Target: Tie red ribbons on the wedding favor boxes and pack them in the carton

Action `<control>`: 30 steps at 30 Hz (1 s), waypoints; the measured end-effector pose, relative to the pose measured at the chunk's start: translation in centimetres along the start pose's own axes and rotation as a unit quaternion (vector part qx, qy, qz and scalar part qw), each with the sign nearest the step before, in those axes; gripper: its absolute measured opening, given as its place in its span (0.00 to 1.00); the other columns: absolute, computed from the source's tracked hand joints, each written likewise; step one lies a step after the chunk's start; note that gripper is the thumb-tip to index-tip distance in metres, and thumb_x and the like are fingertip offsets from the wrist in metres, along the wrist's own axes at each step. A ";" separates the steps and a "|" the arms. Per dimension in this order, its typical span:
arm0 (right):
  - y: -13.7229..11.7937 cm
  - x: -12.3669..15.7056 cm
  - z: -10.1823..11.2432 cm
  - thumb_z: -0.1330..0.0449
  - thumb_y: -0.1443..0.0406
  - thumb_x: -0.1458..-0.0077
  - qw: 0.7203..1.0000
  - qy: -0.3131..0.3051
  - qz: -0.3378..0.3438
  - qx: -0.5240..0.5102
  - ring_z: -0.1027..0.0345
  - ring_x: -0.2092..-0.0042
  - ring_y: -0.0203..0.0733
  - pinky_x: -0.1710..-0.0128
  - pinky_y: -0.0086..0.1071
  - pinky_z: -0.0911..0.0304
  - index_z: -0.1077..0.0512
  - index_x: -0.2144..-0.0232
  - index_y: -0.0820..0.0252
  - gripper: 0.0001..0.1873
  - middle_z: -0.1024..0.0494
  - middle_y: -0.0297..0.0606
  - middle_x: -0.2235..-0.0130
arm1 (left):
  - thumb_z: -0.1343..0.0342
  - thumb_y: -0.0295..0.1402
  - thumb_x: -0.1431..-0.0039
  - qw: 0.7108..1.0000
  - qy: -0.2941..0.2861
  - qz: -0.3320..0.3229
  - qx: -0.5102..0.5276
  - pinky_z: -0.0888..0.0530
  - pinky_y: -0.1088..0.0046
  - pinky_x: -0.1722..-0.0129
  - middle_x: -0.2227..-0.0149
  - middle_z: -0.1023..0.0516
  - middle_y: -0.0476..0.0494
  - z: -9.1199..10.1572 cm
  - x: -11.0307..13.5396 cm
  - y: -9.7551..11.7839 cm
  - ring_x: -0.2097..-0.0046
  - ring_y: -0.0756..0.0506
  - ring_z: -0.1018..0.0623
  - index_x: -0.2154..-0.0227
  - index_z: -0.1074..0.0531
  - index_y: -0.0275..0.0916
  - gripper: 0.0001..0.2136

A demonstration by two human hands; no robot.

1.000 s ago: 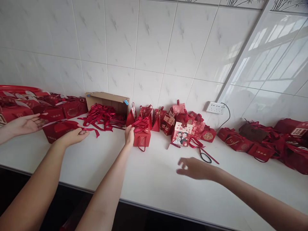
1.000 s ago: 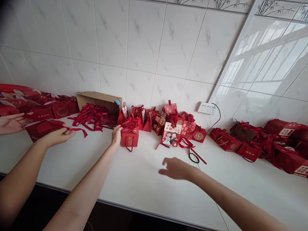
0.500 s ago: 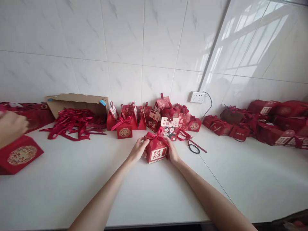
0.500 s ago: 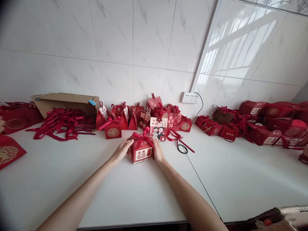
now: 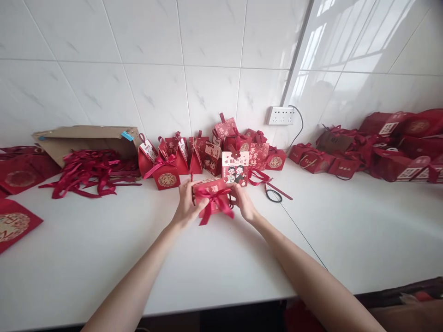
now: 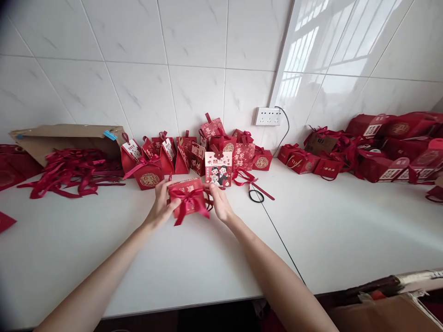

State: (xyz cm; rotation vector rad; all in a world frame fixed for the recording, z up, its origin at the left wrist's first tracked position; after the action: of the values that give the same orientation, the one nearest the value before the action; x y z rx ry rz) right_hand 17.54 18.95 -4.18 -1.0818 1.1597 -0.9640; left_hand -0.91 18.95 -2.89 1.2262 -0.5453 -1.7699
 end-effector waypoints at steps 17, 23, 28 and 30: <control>-2.5 1.0 -1.0 0.50 0.58 0.42 0.967 0.040 0.200 0.156 0.34 0.51 0.46 0.62 0.39 0.29 0.33 0.71 0.58 0.12 0.35 0.46 0.50 | 0.44 0.42 0.45 0.985 0.092 -0.126 -0.068 0.31 0.60 0.47 0.47 0.36 0.37 0.3 0.3 0.6 0.44 0.40 0.33 0.49 0.40 0.42 0.23; -2.7 0.5 -0.1 0.42 0.58 0.48 0.972 0.024 0.186 0.141 0.35 0.49 0.47 0.64 0.36 0.30 0.38 0.69 0.57 0.10 0.33 0.46 0.50 | 0.47 0.37 0.41 0.990 0.021 -0.139 -0.026 0.25 0.66 0.55 0.47 0.34 0.39 0.2 0.1 0.8 0.43 0.42 0.32 0.64 0.33 0.41 0.06; -2.7 0.1 0.3 0.46 0.55 0.44 0.968 0.043 0.181 0.167 0.37 0.46 0.49 0.56 0.39 0.34 0.37 0.77 0.58 0.15 0.30 0.47 0.49 | 0.48 0.38 0.42 0.994 0.033 -0.104 -0.009 0.24 0.71 0.64 0.48 0.31 0.37 0.5 -0.1 1.1 0.48 0.42 0.28 0.73 0.37 0.39 0.09; -2.5 -0.1 0.5 0.44 0.54 0.46 0.975 0.057 0.161 0.144 0.36 0.46 0.49 0.54 0.40 0.36 0.37 0.81 0.58 0.18 0.30 0.47 0.49 | 0.49 0.38 0.42 0.995 0.049 -0.089 -0.012 0.26 0.73 0.68 0.49 0.29 0.37 0.8 -0.2 1.0 0.54 0.45 0.25 0.74 0.38 0.39 0.10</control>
State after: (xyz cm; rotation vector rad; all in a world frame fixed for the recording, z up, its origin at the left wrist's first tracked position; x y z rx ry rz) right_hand 17.90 18.61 -1.68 -0.5916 1.2014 -0.9120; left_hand -1.18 18.48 -1.67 1.3710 -0.3660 -1.8464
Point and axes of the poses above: each hand's wrist, its own x-axis away from the middle knuckle, its own z-axis out of the back of the hand, y = z × x, the point moved 4 cm from there along -x, towards the middle knuckle
